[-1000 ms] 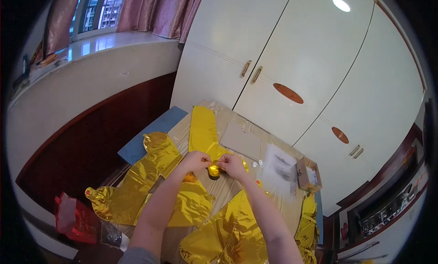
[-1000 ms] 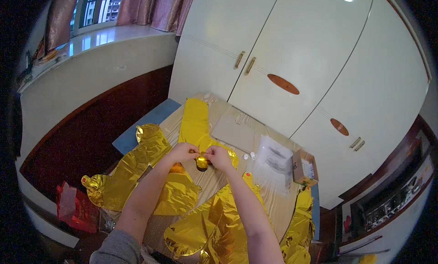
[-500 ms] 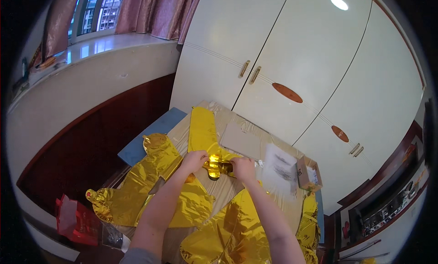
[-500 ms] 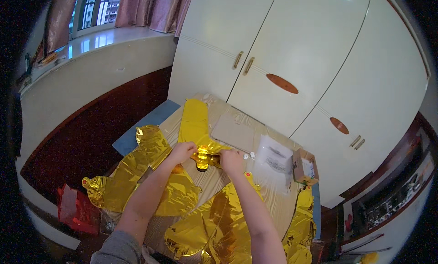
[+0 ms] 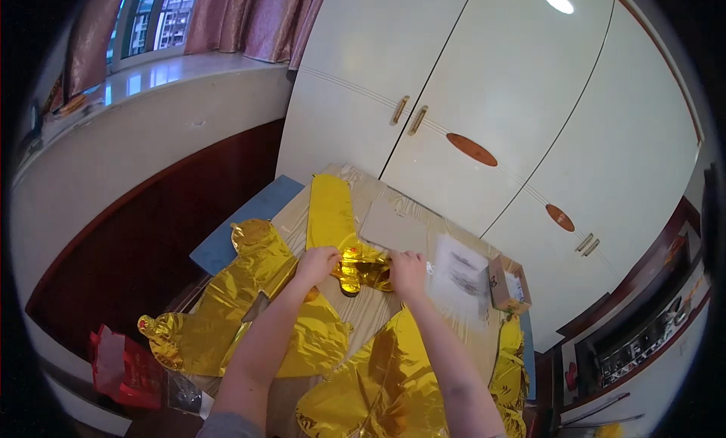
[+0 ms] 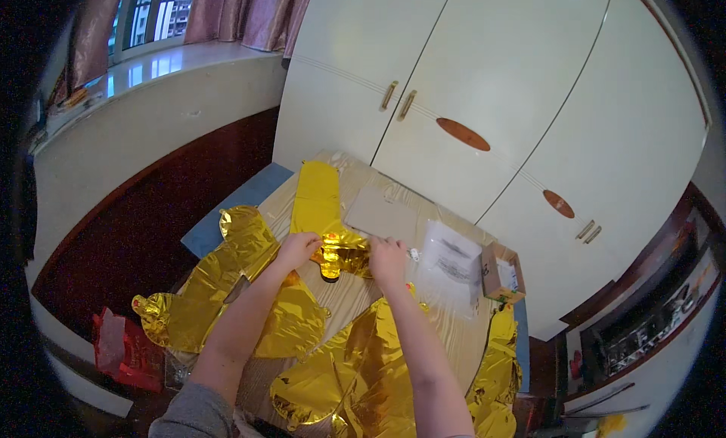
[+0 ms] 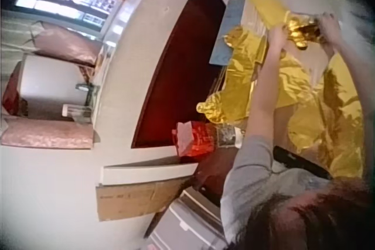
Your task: Carefully folding a gold-colored foil balloon into a compact shape on a table.
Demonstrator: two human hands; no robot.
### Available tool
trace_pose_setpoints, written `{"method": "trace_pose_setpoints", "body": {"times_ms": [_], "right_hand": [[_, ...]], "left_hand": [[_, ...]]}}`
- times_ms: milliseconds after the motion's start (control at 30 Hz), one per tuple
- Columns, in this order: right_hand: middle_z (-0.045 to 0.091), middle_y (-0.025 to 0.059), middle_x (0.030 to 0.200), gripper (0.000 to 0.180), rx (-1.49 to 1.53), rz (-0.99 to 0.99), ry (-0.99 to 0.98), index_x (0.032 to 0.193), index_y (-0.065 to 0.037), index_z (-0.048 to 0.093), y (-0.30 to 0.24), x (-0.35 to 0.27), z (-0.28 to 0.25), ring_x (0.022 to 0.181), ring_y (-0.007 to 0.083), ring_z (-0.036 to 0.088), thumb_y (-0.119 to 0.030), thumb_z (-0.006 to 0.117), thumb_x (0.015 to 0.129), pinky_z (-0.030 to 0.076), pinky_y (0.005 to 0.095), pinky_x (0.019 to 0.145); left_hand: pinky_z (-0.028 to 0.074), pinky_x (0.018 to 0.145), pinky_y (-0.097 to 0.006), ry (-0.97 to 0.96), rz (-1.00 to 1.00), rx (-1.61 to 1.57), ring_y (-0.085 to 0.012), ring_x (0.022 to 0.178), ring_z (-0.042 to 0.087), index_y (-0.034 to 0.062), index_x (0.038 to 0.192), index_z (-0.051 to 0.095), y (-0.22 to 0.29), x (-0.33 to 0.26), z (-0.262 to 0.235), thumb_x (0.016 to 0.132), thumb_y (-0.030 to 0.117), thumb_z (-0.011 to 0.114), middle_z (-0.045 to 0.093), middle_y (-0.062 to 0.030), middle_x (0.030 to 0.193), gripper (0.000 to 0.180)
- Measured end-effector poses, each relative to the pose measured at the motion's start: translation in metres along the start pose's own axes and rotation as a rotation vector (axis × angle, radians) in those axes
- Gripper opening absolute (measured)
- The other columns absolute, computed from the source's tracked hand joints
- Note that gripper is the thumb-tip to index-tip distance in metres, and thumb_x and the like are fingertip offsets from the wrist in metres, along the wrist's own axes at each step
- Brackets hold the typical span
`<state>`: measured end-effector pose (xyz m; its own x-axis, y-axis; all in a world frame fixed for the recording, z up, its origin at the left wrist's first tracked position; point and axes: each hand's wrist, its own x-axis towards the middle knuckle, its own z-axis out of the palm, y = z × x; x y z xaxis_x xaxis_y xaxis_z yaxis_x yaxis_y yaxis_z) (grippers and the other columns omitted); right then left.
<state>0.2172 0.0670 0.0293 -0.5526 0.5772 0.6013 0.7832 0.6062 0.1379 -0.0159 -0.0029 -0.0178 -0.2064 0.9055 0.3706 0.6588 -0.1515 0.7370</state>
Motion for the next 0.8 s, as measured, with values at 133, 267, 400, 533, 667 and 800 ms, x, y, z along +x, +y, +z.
{"method": "trace_pose_setpoints", "body": {"times_ms": [133,267,400,533,667,800], "right_hand": [[0.067,0.0063,0.083,0.011,0.008,0.075,-0.11,0.09,-0.012,0.065,0.026,-0.003,-0.008,0.088,0.0242,0.062,-0.01,0.061,0.08,0.041,0.0401,0.08],[0.064,0.0107,0.097,0.017,0.075,0.004,0.15,0.097,-0.008,0.064,0.03,0.0,-0.023,0.094,0.0277,0.06,-0.011,0.061,0.081,0.042,0.043,0.078],[0.06,0.0091,0.106,0.018,0.052,-0.355,-0.209,0.095,-0.008,0.063,0.021,-0.01,-0.036,0.099,0.0281,0.057,-0.022,0.059,0.085,0.043,0.0409,0.087],[0.064,0.0099,0.099,0.026,0.045,-0.5,-0.306,0.095,-0.006,0.063,0.009,-0.026,-0.019,0.095,0.0271,0.061,-0.03,0.06,0.086,0.049,0.0394,0.082],[0.067,0.0098,0.087,0.022,0.019,-0.37,-0.467,0.094,-0.007,0.063,0.007,-0.024,-0.013,0.083,0.0278,0.067,-0.026,0.06,0.084,0.053,0.0429,0.071],[0.068,0.0114,0.08,0.017,-0.037,-0.35,-0.577,0.086,-0.007,0.064,0.006,-0.017,-0.015,0.079,0.0293,0.067,-0.023,0.058,0.084,0.053,0.0442,0.068]], "left_hand": [[0.052,0.074,-0.043,0.026,0.017,0.033,-0.0356,0.085,0.065,0.0076,0.097,0.069,-0.001,0.001,0.0,0.089,0.025,0.062,0.069,-0.0154,0.09,0.02],[0.052,0.073,-0.044,0.042,-0.006,0.012,-0.0366,0.084,0.065,0.0059,0.096,0.068,-0.001,0.001,0.002,0.09,0.025,0.061,0.068,-0.0161,0.089,0.021],[0.051,0.072,-0.044,0.04,-0.011,0.016,-0.0369,0.083,0.065,0.005,0.094,0.067,0.0,-0.001,-0.003,0.09,0.024,0.061,0.068,-0.0167,0.088,0.021],[0.051,0.071,-0.044,0.029,-0.018,0.009,-0.0368,0.082,0.064,0.0049,0.093,0.067,0.003,0.0,-0.001,0.089,0.024,0.062,0.068,-0.0166,0.087,0.02],[0.049,0.066,-0.044,0.079,0.02,-0.01,-0.0358,0.074,0.064,0.0038,0.092,0.067,0.0,0.0,0.0,0.089,0.025,0.062,0.066,-0.0173,0.079,0.022],[0.049,0.066,-0.043,0.073,0.007,-0.001,-0.035,0.074,0.064,0.0041,0.094,0.067,0.001,-0.002,-0.001,0.089,0.026,0.062,0.067,-0.0164,0.079,0.023]]}}
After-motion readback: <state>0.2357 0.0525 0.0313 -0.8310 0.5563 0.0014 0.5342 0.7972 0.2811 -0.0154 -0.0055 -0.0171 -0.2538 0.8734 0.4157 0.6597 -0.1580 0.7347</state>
